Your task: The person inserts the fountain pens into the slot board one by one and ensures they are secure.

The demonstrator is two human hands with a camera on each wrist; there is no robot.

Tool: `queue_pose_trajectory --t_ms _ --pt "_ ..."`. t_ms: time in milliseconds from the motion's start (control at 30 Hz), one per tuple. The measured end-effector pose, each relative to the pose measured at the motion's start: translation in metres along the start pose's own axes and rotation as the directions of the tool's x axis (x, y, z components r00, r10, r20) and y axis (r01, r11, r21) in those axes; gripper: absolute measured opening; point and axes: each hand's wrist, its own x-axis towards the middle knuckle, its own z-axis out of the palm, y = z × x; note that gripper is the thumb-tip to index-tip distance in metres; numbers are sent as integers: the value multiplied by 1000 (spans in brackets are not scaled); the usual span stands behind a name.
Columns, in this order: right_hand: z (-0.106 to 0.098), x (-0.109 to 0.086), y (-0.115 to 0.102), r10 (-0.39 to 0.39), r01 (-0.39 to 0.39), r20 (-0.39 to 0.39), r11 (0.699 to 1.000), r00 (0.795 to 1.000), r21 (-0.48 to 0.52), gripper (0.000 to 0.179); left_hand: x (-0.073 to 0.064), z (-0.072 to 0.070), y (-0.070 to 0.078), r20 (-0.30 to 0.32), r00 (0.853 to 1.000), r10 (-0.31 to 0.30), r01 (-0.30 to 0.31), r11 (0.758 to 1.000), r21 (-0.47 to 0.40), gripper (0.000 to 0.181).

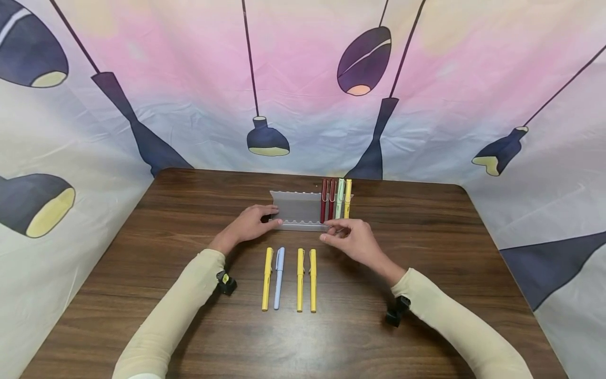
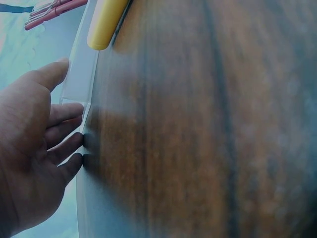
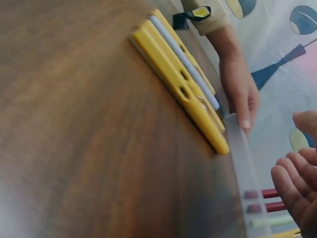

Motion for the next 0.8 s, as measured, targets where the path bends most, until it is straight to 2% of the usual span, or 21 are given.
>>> queue_pose_trajectory --t_ms 233,433,800 --pt "17 -11 2 41 -41 61 999 997 -11 41 -1 0 0 7 1000 -12 12 1000 1 62" --pt "31 -14 4 54 -53 73 999 996 -12 38 0 0 1 0 1000 3 -3 1000 0 63" --pt "42 -17 4 68 -53 131 992 989 -117 42 1 2 -3 0 1000 -4 4 1000 1 63"
